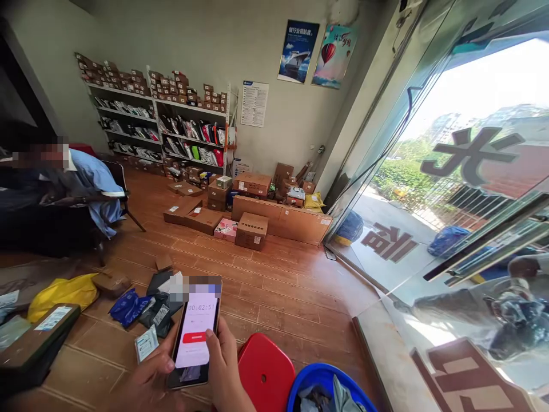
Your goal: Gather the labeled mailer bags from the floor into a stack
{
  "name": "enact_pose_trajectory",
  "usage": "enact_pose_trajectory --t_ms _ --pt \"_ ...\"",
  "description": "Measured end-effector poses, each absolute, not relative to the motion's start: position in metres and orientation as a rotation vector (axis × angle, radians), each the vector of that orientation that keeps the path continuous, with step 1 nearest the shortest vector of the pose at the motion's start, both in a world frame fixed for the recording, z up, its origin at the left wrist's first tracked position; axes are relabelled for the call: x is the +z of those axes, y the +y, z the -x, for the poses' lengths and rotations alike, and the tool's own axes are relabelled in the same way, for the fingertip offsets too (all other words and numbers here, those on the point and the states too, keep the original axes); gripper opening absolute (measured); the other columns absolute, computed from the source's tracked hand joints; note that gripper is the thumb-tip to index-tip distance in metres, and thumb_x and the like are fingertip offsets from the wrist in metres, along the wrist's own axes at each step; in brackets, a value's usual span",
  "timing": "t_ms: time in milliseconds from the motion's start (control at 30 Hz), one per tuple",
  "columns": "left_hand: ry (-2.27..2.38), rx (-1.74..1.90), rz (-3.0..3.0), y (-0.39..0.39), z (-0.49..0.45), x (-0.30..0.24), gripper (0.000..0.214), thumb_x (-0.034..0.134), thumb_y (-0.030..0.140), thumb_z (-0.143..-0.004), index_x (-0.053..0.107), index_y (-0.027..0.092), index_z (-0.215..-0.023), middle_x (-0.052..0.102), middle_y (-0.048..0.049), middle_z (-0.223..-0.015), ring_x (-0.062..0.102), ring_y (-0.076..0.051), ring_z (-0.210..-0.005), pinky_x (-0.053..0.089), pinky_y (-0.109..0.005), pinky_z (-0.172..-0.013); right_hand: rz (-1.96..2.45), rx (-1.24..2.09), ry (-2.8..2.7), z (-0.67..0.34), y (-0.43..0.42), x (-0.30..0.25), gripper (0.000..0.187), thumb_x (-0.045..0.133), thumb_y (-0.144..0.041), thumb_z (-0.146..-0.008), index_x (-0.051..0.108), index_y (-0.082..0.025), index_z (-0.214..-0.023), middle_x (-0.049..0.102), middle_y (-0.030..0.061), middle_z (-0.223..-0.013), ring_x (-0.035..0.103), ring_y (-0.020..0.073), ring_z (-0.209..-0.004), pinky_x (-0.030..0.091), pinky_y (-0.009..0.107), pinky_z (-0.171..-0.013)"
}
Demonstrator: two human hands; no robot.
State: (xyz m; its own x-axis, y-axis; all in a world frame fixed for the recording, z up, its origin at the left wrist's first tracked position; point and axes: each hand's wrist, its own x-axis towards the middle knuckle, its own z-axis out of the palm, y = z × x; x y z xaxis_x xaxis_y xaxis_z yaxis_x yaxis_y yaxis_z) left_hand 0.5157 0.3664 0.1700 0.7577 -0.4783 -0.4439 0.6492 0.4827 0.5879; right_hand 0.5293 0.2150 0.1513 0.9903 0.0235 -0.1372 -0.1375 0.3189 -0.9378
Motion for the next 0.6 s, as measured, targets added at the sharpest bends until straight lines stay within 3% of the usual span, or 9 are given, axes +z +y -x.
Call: enact_pose_trajectory --t_ms 167,333,600 --pt "0.321 -0.625 -0.917 0.353 -0.509 0.193 0.130 0.070 0.007 -0.052 -0.013 0.031 -0.149 0.050 -0.0126 -0.141 0.056 -0.036 -0.119 0.055 -0.029 -0.049 1.194 0.117 0.249 -0.520 0.213 0.122 0.058 0.067 -0.061 -0.073 0.064 -0.022 -0.116 0.066 0.0099 -0.119 0.059 0.0285 -0.113 0.053 0.037 -0.088" --pt "0.283 -0.606 -0.992 0.350 -0.508 0.190 0.127 0.068 0.009 -0.051 -0.011 0.025 -0.149 0.036 -0.0142 -0.152 0.045 -0.038 -0.130 0.056 -0.028 -0.049 1.210 0.117 0.233 -0.519 0.211 0.116 0.060 0.067 -0.061 -0.074 0.063 -0.022 -0.119 0.066 0.0098 -0.120 0.058 0.0292 -0.114 0.052 0.039 -0.090" --pt "0.136 -0.702 -0.926 0.353 -0.511 0.186 0.139 0.079 0.025 -0.054 -0.027 0.028 -0.144 0.040 -0.0178 -0.148 0.052 -0.038 -0.122 0.058 -0.030 -0.054 1.256 0.190 0.141 -0.516 0.204 0.141 0.057 0.064 -0.059 -0.069 0.066 -0.021 -0.112 0.069 0.0080 -0.107 0.060 0.0299 -0.102 0.048 0.040 -0.088"
